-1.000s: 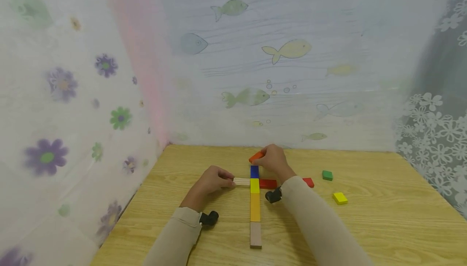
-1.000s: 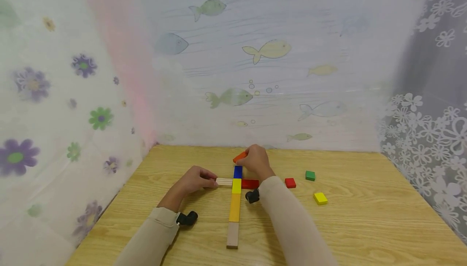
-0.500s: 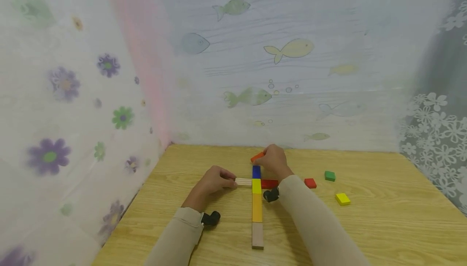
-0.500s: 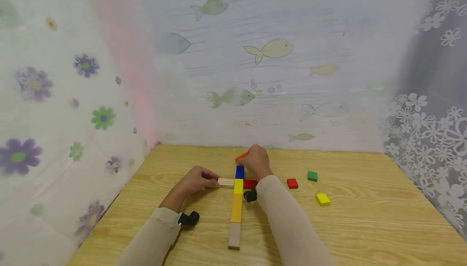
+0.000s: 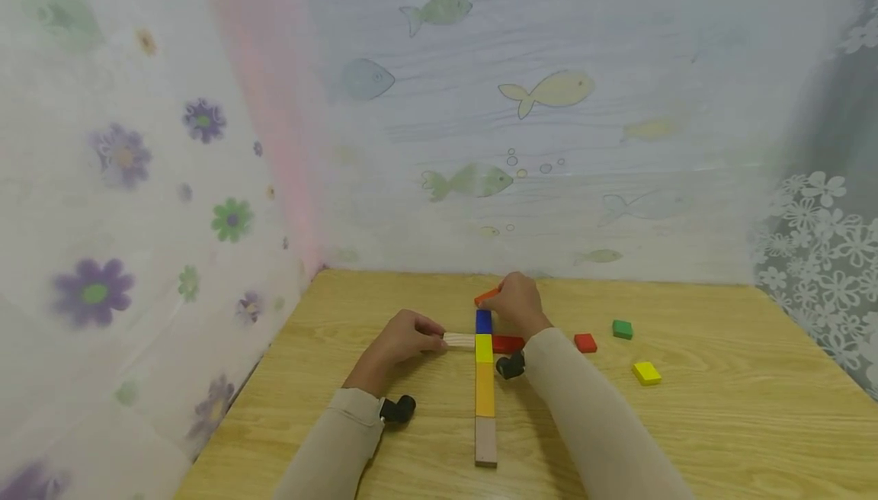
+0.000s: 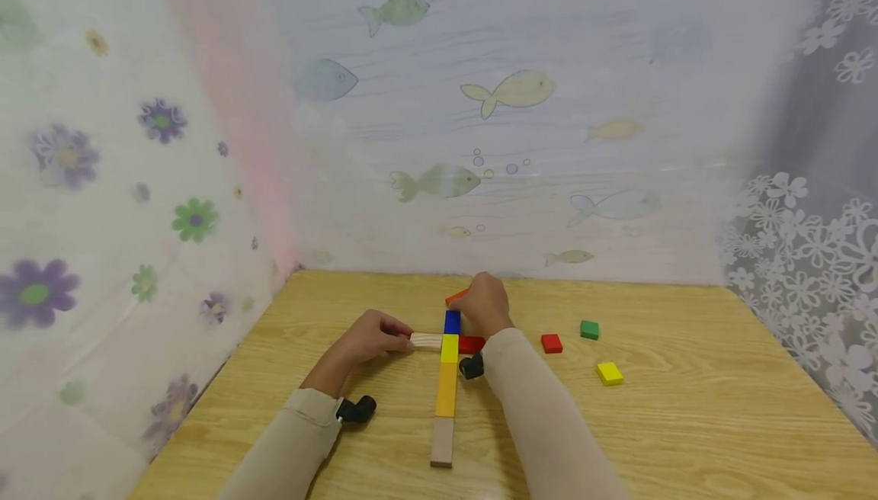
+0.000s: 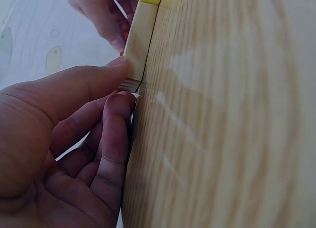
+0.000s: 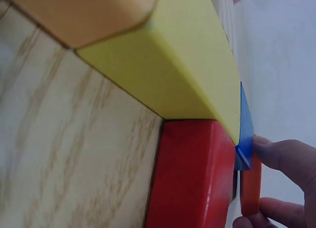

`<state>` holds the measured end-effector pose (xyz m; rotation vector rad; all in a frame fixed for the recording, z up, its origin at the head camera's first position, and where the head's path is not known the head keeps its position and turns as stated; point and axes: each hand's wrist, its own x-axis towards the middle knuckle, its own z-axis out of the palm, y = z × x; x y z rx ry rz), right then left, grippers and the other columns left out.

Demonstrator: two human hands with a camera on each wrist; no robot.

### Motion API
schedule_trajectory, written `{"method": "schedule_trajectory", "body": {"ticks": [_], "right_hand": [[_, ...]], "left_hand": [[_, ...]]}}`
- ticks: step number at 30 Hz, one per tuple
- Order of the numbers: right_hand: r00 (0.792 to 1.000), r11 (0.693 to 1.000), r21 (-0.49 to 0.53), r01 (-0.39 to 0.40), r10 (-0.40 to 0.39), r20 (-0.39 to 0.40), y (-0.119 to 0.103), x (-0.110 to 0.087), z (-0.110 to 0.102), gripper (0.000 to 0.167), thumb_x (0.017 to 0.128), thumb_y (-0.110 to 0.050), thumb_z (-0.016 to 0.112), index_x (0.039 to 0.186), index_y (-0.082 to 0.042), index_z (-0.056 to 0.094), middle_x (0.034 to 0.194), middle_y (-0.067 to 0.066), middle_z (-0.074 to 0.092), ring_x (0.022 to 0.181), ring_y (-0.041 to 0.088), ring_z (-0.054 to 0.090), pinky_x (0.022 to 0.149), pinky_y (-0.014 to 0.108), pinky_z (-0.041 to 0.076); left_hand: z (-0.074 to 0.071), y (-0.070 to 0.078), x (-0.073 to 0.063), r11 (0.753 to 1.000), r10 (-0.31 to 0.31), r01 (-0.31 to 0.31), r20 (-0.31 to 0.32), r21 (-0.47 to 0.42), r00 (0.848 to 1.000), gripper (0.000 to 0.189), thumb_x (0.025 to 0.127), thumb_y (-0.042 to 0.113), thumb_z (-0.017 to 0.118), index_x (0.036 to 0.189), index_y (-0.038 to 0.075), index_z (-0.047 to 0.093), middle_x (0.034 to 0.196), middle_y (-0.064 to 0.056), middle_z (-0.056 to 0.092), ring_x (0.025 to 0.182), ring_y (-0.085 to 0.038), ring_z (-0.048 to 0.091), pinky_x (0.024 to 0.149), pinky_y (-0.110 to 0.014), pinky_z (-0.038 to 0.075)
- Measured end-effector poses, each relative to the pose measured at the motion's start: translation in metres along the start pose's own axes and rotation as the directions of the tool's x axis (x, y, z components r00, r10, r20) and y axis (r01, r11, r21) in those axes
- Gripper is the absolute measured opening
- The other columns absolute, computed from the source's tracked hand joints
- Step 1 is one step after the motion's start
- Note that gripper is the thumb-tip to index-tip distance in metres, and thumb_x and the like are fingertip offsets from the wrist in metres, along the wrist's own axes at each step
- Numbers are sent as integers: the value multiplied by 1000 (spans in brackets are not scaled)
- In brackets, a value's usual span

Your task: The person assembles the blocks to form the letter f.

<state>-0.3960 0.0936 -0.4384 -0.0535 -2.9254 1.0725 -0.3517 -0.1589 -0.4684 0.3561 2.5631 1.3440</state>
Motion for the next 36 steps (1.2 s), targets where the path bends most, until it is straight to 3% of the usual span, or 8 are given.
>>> {"method": "schedule_trajectory", "body": {"ticks": [6,13,16,22,36], "right_hand": [[999,999,22,-42,41,23,0,-1,2,44,82,-33,88,100,-3,61,95,11,63,84,27,56,73,35,48],[999,999,35,-30,29,28,-2,-3,1,35,84,-30,84,89,-3,62,84,9,60,74,24,52,65,32,44],[998,998,26,-53,52,40,-2,-3,2,38,85,-31,82,98,-1,65,91,11,62,79,25,54,70,34,47],[996,998,0,-67,67,62,-2,-1,4,65,87,-34,79,137,4,59,126,19,66,103,31,60,97,47,53],[995,997,-6,-72,72,66,-5,-5,2,58,88,-37,79,126,4,64,118,18,68,97,31,62,91,46,55]], "left_hand": [[-1,3,-2,1000,13,-13,4,-1,1000,26,89,27,83,111,14,81,110,-1,76,101,-18,66,87,-38,58],[-1,4,-3,1000,16,-16,5,-12,1000,25,90,26,83,111,14,81,111,-1,76,101,-18,66,86,-37,58],[0,3,-2,1000,22,-22,7,-17,1000,25,90,26,83,111,13,81,111,-2,76,102,-19,66,87,-37,58],[0,2,-2,1000,26,-26,13,-18,1000,26,90,24,82,112,12,81,111,-2,75,103,-19,66,87,-38,58],[1,1,-2,1000,14,-14,-3,-4,1000,24,90,25,83,111,13,81,111,-2,76,104,-20,67,89,-39,58]]}}
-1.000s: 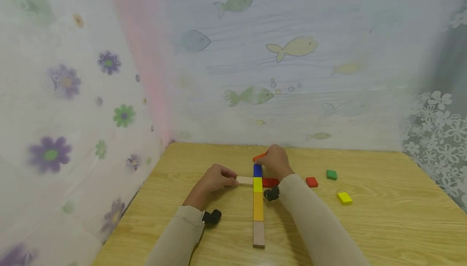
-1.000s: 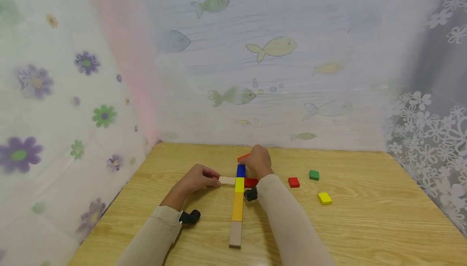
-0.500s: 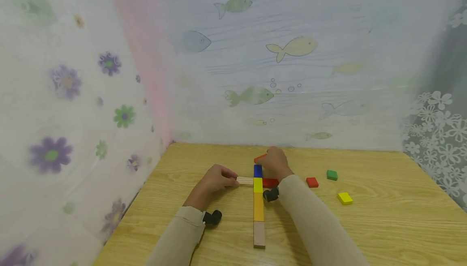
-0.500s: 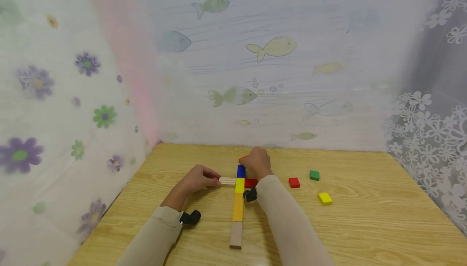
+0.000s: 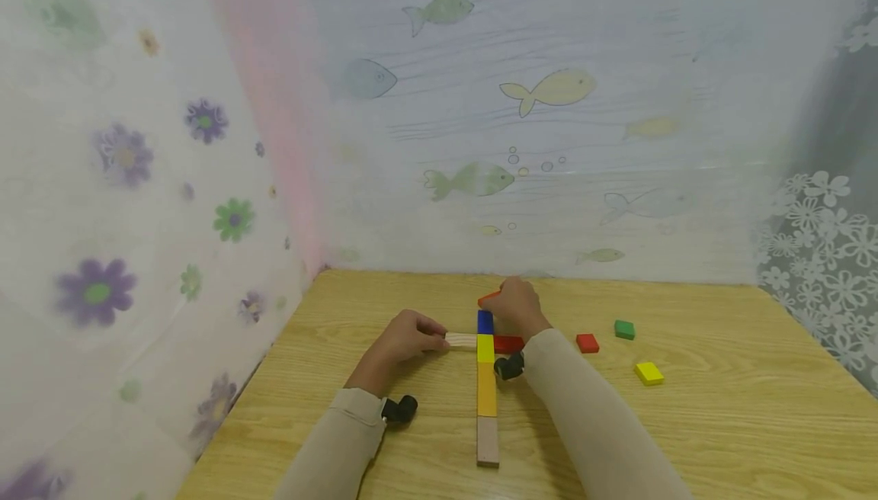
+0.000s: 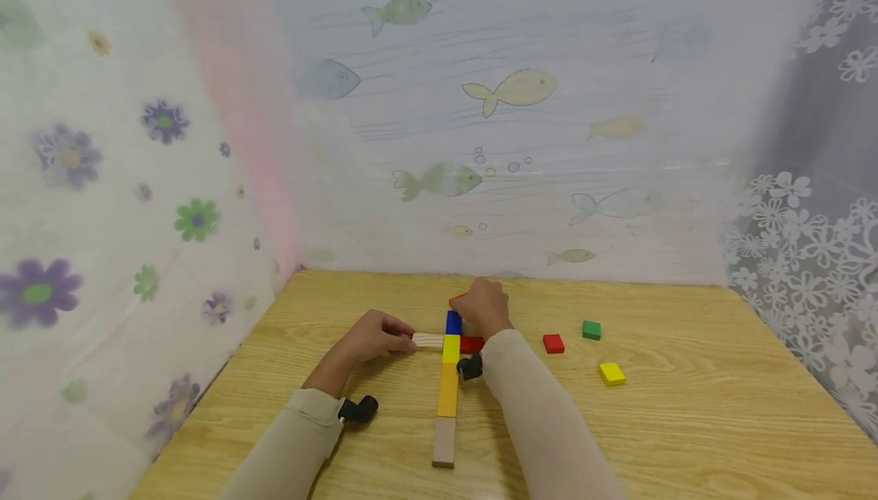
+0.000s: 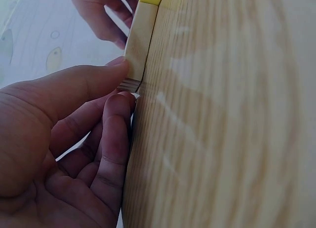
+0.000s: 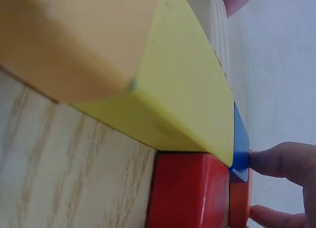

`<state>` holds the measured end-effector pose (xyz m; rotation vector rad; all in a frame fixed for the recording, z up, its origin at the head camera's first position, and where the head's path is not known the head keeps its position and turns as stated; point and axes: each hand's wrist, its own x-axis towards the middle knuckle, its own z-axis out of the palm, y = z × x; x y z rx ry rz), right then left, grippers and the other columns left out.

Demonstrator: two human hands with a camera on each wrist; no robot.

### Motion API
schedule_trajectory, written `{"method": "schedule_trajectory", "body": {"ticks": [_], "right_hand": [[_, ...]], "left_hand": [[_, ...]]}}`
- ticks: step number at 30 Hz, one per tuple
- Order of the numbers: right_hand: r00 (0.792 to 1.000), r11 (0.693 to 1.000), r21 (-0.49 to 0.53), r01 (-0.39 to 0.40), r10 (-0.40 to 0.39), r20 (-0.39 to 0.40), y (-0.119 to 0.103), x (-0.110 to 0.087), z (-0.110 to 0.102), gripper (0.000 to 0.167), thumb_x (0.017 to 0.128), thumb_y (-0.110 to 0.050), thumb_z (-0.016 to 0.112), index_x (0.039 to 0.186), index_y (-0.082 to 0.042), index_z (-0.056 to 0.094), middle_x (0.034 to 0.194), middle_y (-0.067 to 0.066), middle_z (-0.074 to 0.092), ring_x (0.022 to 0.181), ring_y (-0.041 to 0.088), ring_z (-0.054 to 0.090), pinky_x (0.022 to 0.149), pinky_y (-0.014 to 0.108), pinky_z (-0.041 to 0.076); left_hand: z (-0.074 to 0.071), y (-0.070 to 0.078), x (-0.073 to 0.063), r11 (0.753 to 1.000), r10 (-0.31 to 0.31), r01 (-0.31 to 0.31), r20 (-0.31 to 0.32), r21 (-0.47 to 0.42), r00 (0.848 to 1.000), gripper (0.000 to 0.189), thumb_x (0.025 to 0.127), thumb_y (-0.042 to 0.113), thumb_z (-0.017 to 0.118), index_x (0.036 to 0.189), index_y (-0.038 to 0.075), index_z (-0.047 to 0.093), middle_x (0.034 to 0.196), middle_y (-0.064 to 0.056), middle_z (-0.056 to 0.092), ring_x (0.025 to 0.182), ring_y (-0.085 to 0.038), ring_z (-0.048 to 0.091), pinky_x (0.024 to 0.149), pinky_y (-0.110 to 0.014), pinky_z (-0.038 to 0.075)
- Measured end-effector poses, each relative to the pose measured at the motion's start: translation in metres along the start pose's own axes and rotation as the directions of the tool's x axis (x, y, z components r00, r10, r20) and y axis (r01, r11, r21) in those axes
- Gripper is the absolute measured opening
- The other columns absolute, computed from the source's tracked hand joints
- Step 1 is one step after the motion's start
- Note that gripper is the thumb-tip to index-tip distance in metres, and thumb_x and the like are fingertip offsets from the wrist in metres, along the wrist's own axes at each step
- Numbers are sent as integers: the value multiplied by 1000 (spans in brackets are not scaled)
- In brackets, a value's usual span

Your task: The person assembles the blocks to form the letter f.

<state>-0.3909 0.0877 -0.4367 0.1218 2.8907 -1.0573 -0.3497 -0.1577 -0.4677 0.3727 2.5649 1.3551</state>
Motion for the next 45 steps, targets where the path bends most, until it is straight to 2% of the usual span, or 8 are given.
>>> {"method": "schedule_trajectory", "body": {"ticks": [8,16,33,37,42,45], "right_hand": [[1000,1000,15,5,-5,3,0,0,2,50,89,-39,78,114,2,67,107,15,69,87,29,61,78,39,54],[1000,1000,-8,10,-10,10,-1,-3,-1,50,92,-34,75,122,4,63,113,17,68,90,30,62,83,42,55],[1000,1000,-7,28,-28,6,-1,-5,-1,50,92,-36,76,119,3,62,109,16,67,90,29,60,80,39,54],[1000,1000,-2,28,-28,11,0,-3,-1,53,92,-36,75,124,4,61,115,17,67,94,30,61,86,42,55],[999,999,26,26,-27,26,5,2,-1,64,92,-36,75,137,5,57,133,21,64,110,34,60,100,48,52],[999,998,54,26,-28,35,8,4,-3,64,93,-34,73,141,4,55,138,21,61,117,36,59,105,51,50]], "left_hand": [[-2,2,-2,1000,-17,17,-9,1,1000,25,89,25,83,111,14,81,111,-2,76,104,-19,67,89,-39,58],[-1,3,-2,1000,8,-8,16,-17,1000,27,89,23,84,113,11,80,110,-3,76,98,-17,68,80,-35,59],[-2,1,-2,1000,2,-2,3,-21,1000,27,87,26,85,110,13,81,109,-1,76,98,-16,67,80,-34,58],[-1,2,-2,1000,-3,3,3,-23,1000,26,87,25,85,110,14,81,109,-1,76,98,-17,67,81,-34,59],[0,2,-3,1000,1,-1,8,-25,1000,27,88,24,85,111,12,81,110,-3,76,98,-18,67,81,-35,59],[0,3,-4,1000,-2,2,9,-26,1000,27,88,24,85,112,12,81,110,-3,76,98,-17,67,82,-35,59]]}}
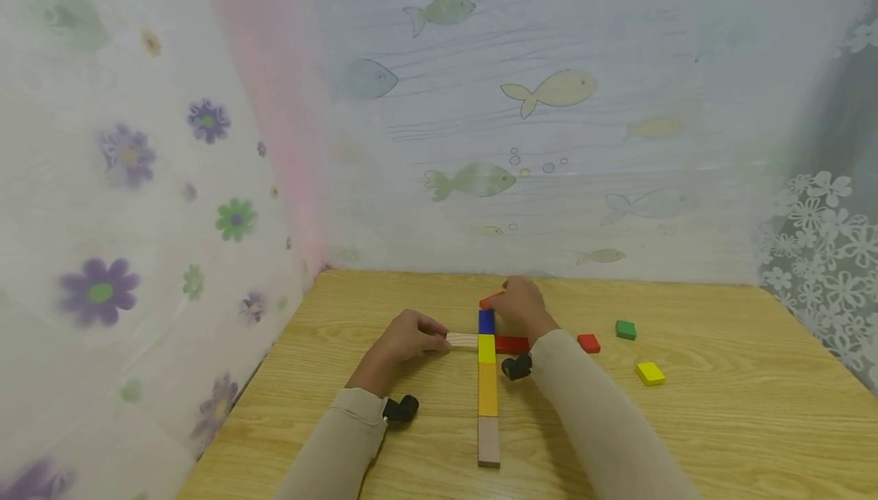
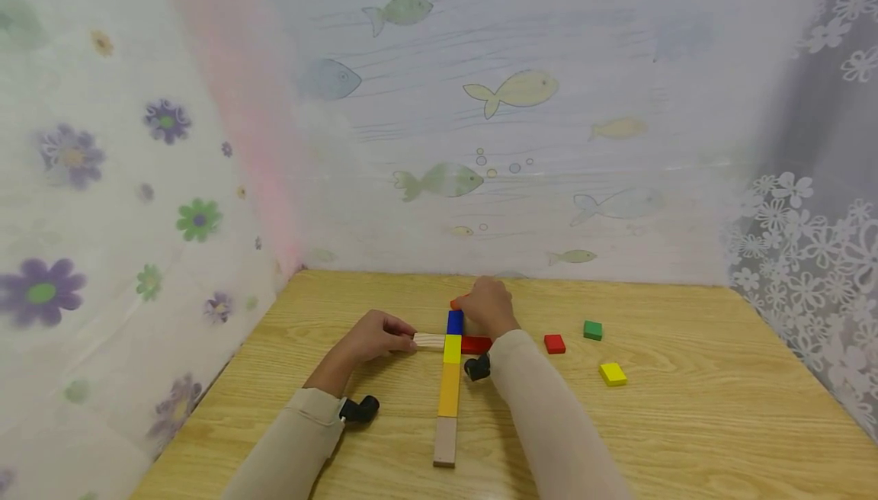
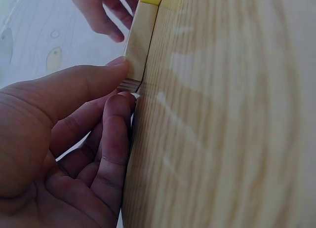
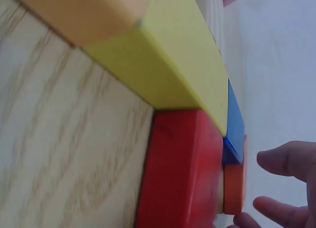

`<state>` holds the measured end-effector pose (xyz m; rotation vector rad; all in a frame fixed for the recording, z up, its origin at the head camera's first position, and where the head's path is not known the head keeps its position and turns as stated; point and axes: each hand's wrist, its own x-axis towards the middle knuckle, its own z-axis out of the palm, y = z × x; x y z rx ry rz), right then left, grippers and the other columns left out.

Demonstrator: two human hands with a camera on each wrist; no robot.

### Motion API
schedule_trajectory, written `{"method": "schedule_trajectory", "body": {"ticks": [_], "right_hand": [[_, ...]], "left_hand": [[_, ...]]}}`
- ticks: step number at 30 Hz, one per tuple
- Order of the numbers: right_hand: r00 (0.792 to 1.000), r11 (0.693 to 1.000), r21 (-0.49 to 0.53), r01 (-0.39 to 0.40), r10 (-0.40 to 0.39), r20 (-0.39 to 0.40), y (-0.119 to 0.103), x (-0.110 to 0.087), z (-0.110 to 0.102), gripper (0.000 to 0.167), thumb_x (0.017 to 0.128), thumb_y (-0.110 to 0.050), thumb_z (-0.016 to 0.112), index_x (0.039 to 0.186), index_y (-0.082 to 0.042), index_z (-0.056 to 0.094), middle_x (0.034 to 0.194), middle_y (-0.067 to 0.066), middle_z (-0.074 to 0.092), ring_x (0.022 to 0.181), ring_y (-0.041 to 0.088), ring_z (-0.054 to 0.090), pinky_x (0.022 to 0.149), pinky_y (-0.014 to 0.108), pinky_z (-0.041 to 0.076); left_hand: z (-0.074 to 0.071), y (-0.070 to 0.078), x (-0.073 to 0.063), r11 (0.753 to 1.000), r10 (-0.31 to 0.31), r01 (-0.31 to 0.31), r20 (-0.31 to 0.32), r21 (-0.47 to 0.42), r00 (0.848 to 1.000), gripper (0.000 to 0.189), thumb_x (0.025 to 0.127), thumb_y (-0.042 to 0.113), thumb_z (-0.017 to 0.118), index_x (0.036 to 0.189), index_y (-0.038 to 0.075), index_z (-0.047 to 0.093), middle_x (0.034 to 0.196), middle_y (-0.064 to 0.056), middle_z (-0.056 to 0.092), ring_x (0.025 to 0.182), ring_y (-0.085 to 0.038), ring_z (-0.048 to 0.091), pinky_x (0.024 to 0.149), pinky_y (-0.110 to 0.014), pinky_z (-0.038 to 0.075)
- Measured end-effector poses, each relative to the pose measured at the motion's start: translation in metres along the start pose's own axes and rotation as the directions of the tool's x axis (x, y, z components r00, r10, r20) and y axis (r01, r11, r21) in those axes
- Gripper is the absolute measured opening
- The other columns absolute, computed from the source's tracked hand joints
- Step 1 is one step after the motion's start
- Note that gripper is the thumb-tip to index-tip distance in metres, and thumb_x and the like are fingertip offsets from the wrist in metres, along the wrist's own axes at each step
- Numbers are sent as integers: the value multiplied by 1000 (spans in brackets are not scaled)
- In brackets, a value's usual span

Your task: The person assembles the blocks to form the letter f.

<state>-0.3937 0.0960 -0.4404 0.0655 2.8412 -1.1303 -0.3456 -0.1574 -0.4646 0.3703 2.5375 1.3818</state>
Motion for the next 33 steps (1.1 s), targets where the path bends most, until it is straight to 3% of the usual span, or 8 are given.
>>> {"method": "schedule_trajectory", "body": {"ticks": [5,9,16,20,27,33], "right_hand": [[1000,999,32,23,-23,4,-2,-1,-5,58,95,-31,67,142,2,55,140,19,61,110,33,59,103,49,51],[996,996,0,91,-91,-18,-7,-5,-10,56,96,-29,64,142,2,57,137,19,63,101,32,62,95,47,54],[985,985,-4,172,-172,-21,-9,-15,-20,54,97,-32,67,142,-3,59,140,22,60,121,38,61,97,52,55],[969,969,15,245,-245,-8,-2,-22,-27,52,97,-34,68,140,-6,62,141,23,60,125,39,59,99,53,54],[919,920,18,392,-393,29,18,-33,-44,44,97,-34,73,137,-15,67,143,13,61,128,42,57,102,56,51],[895,895,-3,446,-446,18,41,-44,-60,46,93,-38,79,135,-24,69,143,5,61,130,40,56,103,59,50]], "left_hand": [[-1,2,0,1000,-5,5,-3,3,1000,28,88,25,85,112,12,81,111,-3,76,97,-17,67,82,-35,59],[-1,2,1,1000,-9,9,-8,1,1000,27,88,25,85,111,12,81,109,-2,76,96,-16,67,81,-34,59],[0,0,2,1000,-8,8,-5,-2,1000,27,87,25,86,110,12,81,107,-2,76,94,-16,68,80,-34,59],[0,-1,2,1000,-5,5,-2,-3,1000,27,87,25,85,111,12,81,107,-2,76,93,-16,68,80,-34,59],[1,1,1,1000,-9,9,-6,2,1000,26,88,24,85,110,12,81,107,-2,76,93,-16,68,81,-34,59],[1,1,1,1000,-18,19,-20,11,1000,27,87,25,85,111,11,81,109,-3,75,97,-18,66,83,-35,58]]}}
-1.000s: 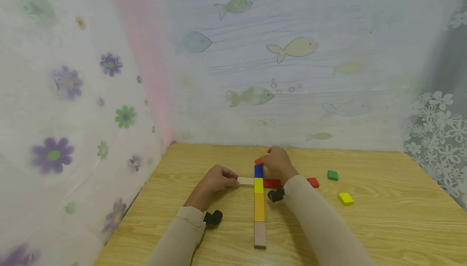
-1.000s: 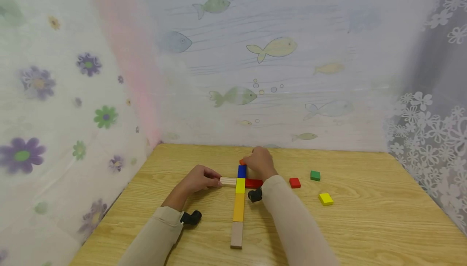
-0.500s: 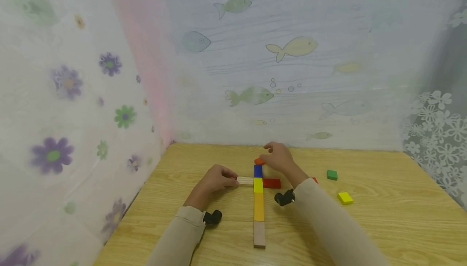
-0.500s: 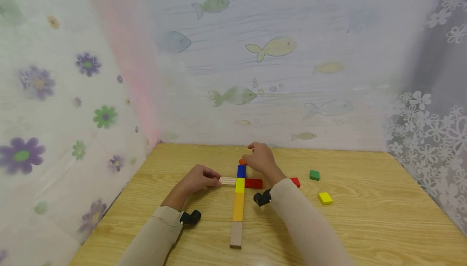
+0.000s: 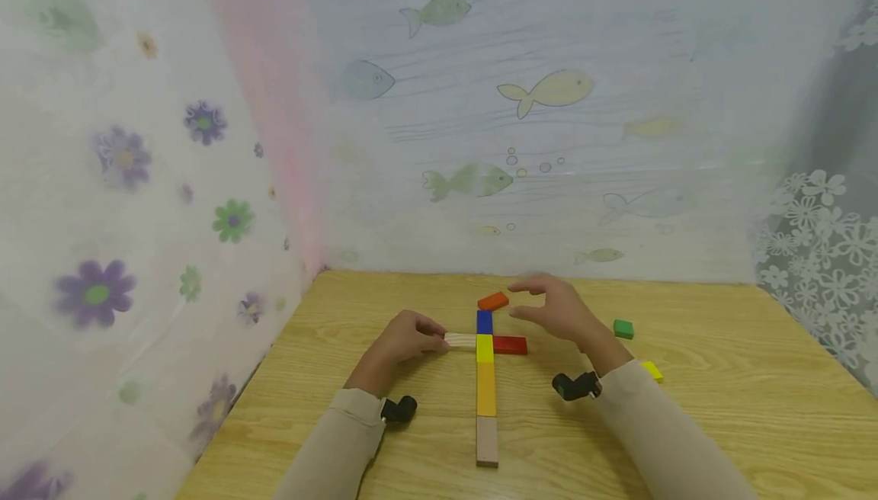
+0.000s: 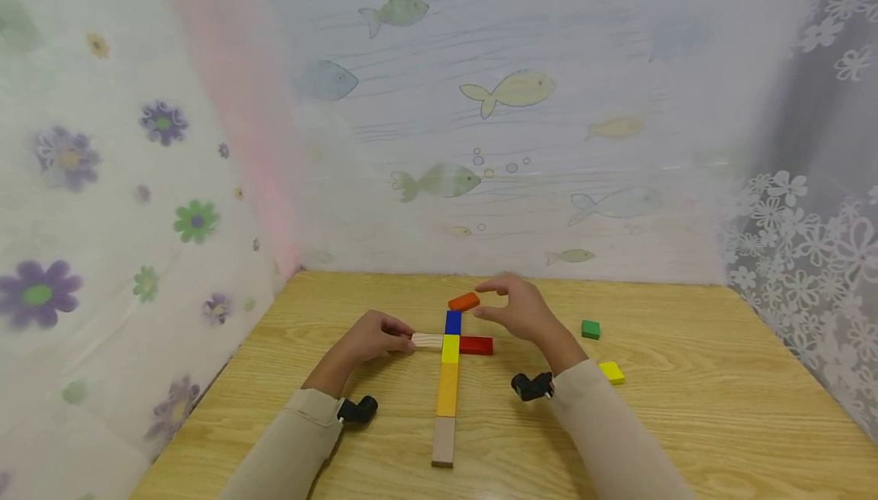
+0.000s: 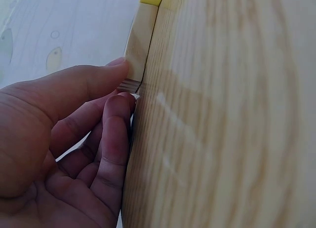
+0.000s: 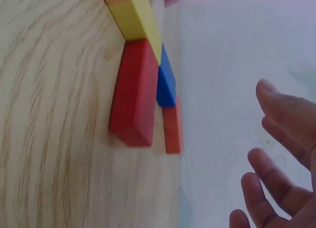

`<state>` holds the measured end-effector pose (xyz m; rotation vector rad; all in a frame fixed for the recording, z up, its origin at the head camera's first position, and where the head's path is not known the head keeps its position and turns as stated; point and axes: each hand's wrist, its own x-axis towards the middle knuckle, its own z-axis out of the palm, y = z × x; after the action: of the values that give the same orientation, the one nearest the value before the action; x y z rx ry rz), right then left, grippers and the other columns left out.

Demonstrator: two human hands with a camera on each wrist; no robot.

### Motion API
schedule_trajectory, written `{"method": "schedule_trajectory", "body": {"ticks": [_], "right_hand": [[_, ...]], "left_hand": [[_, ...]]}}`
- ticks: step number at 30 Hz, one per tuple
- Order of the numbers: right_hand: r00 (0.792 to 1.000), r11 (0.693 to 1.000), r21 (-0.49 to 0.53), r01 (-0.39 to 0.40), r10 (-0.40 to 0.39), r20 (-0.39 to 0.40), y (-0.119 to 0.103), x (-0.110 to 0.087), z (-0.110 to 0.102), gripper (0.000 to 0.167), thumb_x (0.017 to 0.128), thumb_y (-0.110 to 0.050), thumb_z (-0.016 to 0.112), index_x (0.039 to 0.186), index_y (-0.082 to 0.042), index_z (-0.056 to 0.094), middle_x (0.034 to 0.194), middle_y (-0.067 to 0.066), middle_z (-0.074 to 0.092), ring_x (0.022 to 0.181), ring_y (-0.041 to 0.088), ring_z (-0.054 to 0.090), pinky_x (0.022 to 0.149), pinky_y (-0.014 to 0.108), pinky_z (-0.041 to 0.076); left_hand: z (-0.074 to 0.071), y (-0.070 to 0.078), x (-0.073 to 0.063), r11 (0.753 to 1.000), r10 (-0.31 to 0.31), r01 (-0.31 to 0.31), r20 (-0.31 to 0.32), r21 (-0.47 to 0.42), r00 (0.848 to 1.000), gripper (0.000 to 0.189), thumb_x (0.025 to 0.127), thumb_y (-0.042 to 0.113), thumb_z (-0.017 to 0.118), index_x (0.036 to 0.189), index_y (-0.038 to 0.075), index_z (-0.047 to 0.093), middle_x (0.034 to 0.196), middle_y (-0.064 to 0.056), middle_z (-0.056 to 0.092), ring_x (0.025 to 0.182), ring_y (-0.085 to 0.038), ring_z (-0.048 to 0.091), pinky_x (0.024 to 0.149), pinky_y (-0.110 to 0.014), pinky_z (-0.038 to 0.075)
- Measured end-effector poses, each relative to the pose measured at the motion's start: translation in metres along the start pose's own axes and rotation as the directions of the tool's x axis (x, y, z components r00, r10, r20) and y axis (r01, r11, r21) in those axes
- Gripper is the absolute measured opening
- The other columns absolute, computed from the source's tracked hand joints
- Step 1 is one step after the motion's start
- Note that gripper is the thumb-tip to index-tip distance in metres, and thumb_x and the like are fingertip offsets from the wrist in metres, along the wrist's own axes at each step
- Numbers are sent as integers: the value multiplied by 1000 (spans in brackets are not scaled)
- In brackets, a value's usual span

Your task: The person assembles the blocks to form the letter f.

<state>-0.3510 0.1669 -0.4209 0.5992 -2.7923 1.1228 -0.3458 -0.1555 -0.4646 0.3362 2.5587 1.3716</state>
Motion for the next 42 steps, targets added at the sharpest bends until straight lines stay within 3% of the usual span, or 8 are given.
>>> {"method": "schedule_trajectory", "body": {"ticks": [4,11,19,23,28,32,42], "right_hand": [[999,1000,-13,18,-18,-33,14,-13,-10,51,90,-43,81,135,-24,70,143,5,62,128,37,59,104,63,48],[999,999,-4,36,-36,-13,34,-36,-32,49,89,-40,83,133,-23,71,144,7,61,127,37,58,105,67,44],[999,1000,17,-13,14,-29,67,-57,-51,52,90,-36,82,137,-17,68,148,13,56,140,42,47,106,70,42],[1000,998,57,-22,22,0,86,-66,-55,58,91,-37,81,141,-12,65,156,18,48,146,47,36,106,74,38],[994,994,99,-57,46,102,105,-75,-56,63,90,-37,82,143,-10,63,164,21,35,152,53,21,110,76,30],[986,988,115,-102,85,144,110,-79,-57,62,89,-38,82,143,-13,63,167,20,30,153,54,16,111,76,28],[986,989,114,-96,79,144,111,-81,-60,55,87,-32,85,136,-12,70,167,22,29,152,55,18,110,72,35]], "left_hand": [[1,0,0,1000,-3,3,-9,1,1000,28,86,25,86,111,12,81,109,-3,75,98,-18,66,84,-35,58],[2,1,0,1000,-4,4,-6,1,1000,28,87,25,86,111,12,81,109,-3,75,97,-18,66,82,-34,58],[4,-2,2,1000,-11,11,-8,21,1000,27,86,26,86,110,14,81,107,-2,75,95,-18,65,81,-34,58],[3,-4,2,1000,-19,19,-5,15,1000,27,86,27,86,109,14,81,108,-2,75,96,-18,65,81,-34,58],[2,-4,1,1000,-26,27,-15,13,1000,27,85,28,87,108,15,81,107,-2,74,94,-18,64,82,-34,57],[3,-3,1,1000,-15,15,-18,13,1000,27,85,26,87,108,13,81,106,-3,74,93,-18,64,80,-34,58],[2,0,2,1000,-30,30,-21,8,999,24,87,25,85,108,14,81,108,-2,74,91,-18,64,81,-33,56]]}}
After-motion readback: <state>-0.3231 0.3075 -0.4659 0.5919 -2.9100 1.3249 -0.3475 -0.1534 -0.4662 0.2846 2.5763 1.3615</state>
